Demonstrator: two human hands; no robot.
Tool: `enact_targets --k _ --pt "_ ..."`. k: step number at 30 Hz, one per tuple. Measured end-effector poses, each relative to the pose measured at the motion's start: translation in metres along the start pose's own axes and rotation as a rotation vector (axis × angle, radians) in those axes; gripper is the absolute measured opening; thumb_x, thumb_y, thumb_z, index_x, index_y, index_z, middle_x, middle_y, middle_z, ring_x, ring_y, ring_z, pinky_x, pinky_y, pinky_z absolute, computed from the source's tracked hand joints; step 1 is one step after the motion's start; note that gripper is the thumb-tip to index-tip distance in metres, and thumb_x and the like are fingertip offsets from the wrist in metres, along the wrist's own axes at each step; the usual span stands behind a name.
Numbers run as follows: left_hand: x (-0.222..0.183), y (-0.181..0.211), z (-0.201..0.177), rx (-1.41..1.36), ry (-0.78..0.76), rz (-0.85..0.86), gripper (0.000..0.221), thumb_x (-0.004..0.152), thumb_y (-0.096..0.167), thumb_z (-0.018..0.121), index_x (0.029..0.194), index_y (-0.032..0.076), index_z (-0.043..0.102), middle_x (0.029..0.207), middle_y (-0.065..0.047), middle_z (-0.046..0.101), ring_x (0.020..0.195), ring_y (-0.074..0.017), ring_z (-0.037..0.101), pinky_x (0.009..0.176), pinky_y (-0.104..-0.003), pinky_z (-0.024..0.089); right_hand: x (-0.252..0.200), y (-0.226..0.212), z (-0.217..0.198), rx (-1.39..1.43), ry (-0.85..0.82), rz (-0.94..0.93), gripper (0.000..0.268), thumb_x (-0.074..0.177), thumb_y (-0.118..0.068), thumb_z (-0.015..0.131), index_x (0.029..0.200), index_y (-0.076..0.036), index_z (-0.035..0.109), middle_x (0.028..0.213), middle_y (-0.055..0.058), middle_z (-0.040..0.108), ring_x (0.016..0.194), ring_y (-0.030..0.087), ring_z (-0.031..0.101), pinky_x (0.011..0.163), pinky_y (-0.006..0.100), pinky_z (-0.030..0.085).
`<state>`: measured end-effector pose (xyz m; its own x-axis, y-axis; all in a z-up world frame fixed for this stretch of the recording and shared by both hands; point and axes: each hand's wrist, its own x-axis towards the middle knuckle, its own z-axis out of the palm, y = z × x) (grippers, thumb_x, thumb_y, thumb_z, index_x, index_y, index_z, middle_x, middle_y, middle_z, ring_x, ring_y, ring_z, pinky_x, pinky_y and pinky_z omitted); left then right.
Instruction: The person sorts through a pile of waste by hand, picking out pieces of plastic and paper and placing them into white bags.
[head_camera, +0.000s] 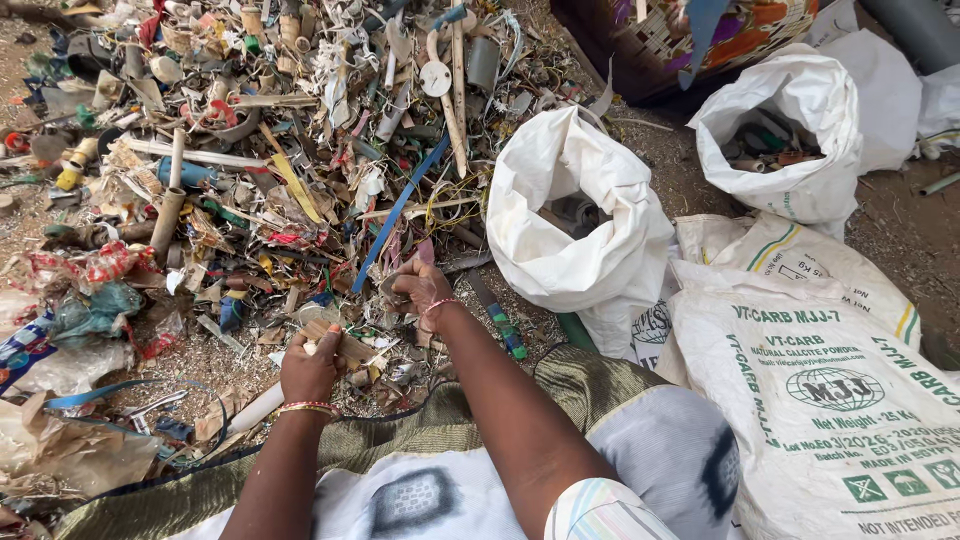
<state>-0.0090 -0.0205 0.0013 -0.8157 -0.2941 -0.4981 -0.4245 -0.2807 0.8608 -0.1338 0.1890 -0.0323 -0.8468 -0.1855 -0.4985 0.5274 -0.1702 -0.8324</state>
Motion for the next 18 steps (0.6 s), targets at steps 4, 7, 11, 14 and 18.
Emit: enact_targets --k 4,7,11,14,18 --pt "0.005 -0.004 0.001 -0.097 -0.018 -0.055 0.025 0.094 0.028 0.072 0.106 0.008 0.062 0.076 -0.001 0.065 0.054 -0.0083 0.055 0.049 -0.026 0.049 -0.020 -0.014 0.019 -0.012 -0.155 0.020 0.035 0.086 -0.003 0.072 0.120 -0.001 0.062 0.101 0.014 0.069 0.075 0.020 0.071 0.065 0.037 0.065" --pt "0.007 -0.007 0.001 -0.187 -0.023 -0.143 0.025 0.094 0.028 0.071 0.107 0.009 0.060 0.078 0.001 0.064 0.055 -0.0080 0.056 0.050 -0.027 0.052 -0.033 -0.018 0.033 -0.137 -0.213 0.049 0.037 0.090 -0.007 0.071 0.126 0.000 0.064 0.109 0.012 0.069 0.084 0.015 0.073 0.066 0.033 0.065" --pt "0.004 -0.014 -0.001 -0.146 -0.009 -0.210 0.027 0.096 0.028 0.071 0.107 0.007 0.059 0.078 -0.001 0.064 0.057 -0.0091 0.057 0.052 -0.028 0.054 -0.044 -0.014 0.046 -0.305 -0.341 0.037 0.036 0.085 -0.002 0.074 0.120 0.003 0.068 0.108 0.015 0.073 0.086 0.020 0.076 0.072 0.033 0.068" --pt "0.001 -0.016 0.001 -0.154 -0.050 -0.197 0.025 0.095 0.027 0.071 0.109 0.009 0.062 0.077 0.000 0.063 0.056 -0.0092 0.058 0.052 -0.028 0.054 -0.050 -0.014 0.048 -0.480 -0.419 0.034 0.035 0.082 -0.002 0.077 0.116 0.003 0.071 0.103 0.016 0.075 0.085 0.021 0.075 0.071 0.034 0.066" --pt "-0.004 -0.013 0.000 -0.138 -0.088 -0.211 0.025 0.094 0.027 0.071 0.112 0.011 0.064 0.076 0.001 0.065 0.058 -0.0090 0.058 0.054 -0.029 0.055 -0.058 -0.020 0.052 -0.560 -0.440 0.055 0.036 0.081 -0.006 0.080 0.115 0.002 0.071 0.101 0.014 0.075 0.083 0.020 0.074 0.069 0.034 0.067"
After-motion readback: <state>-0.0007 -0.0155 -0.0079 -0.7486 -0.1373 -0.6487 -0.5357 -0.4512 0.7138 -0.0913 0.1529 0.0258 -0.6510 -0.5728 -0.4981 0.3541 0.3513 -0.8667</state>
